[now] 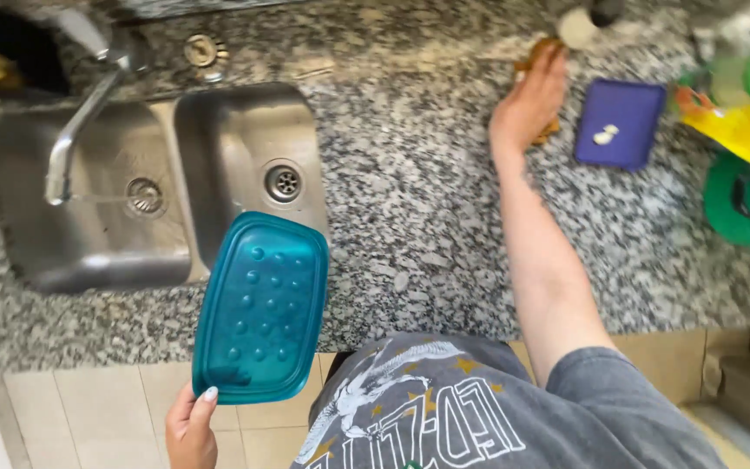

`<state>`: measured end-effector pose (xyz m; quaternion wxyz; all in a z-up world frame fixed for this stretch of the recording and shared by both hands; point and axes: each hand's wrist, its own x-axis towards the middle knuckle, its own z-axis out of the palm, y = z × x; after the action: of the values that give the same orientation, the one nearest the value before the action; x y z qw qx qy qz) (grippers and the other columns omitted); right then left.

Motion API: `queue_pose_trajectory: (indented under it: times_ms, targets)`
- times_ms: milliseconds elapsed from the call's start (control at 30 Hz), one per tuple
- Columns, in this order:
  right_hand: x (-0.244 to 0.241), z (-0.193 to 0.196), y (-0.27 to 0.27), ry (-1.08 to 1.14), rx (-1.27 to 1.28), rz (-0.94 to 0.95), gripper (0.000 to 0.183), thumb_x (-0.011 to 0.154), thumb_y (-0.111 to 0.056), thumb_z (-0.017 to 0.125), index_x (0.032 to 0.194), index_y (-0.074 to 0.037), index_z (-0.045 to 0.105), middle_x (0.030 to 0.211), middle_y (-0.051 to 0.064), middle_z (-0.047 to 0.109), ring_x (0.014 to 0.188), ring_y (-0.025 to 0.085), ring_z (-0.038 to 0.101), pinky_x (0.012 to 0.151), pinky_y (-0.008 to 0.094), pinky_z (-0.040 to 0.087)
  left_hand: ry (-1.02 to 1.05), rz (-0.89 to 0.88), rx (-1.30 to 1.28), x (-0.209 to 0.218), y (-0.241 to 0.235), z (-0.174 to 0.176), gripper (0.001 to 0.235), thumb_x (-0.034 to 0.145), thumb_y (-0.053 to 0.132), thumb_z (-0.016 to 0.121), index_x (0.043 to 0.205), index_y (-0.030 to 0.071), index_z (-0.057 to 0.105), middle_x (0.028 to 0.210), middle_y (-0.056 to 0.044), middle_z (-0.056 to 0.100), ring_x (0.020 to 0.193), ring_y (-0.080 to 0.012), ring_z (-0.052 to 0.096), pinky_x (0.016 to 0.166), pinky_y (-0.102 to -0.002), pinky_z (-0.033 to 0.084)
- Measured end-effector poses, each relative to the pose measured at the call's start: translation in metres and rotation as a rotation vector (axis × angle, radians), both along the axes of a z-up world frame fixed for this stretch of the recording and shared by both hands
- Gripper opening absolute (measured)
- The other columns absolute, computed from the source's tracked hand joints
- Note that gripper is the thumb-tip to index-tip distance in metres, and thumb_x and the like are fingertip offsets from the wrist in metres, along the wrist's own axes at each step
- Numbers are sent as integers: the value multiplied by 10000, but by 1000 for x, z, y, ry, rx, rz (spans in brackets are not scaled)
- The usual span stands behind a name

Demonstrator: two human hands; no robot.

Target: The person cleans a kitchen sink and countertop area. They rinse a plastic container and place it in a drying rack, then wipe the sink and surrounding granite countertop with a cloth. They also wipe a white cutting board and a blue plastic lid before placing them in the drying rack.

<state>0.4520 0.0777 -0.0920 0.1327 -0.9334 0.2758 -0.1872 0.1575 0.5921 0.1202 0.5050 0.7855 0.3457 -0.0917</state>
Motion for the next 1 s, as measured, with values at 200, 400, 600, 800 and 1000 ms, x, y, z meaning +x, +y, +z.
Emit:
queue_pose_trajectory:
  times_ms: [200,400,600,800,1000]
  targets:
    - [58,22,102,-113,-44,148,678,848,126,403,1410,-250,351,1452,-19,391,1357,164,404,695,144,532,138,15,55,-20,-3,12,322,848,216,534,1045,-5,659,925,-51,620,931,-146,514,837,-284,389]
    - [35,90,256,296,-555,429,598,800,115,524,1324,-156,425,1054,30,634,447,52,379,314,220,292,13,20,-24,-30,-4,23,300,860,153,523,1066,-30,641,995,-81,639,960,-167,538,867,-297,419]
    - [-37,89,265,-208,713,1122,269,967,-118,443,1195,-142,584,1178,79,625,1089,273,594,901,363,470,8,5,36,-23,-1,26,301,856,194,528,1029,-19,653,936,-66,608,925,-146,500,825,-282,388]
    - [-54,118,89,-323,907,646,329,1006,-194,301,1117,-57,578,1139,109,614,1050,234,582,916,354,483,-50,-47,-72,-6,-1,13,322,852,194,526,1077,-6,643,974,-50,625,959,-145,530,848,-293,407]
    - [-10,34,27,65,232,16,477,1032,-204,350,1462,-76,188,1527,113,203,1407,315,193,1160,483,159,10,-92,-126,7,-7,8,367,853,191,508,1117,-30,637,1032,-88,656,993,-176,562,873,-313,433]
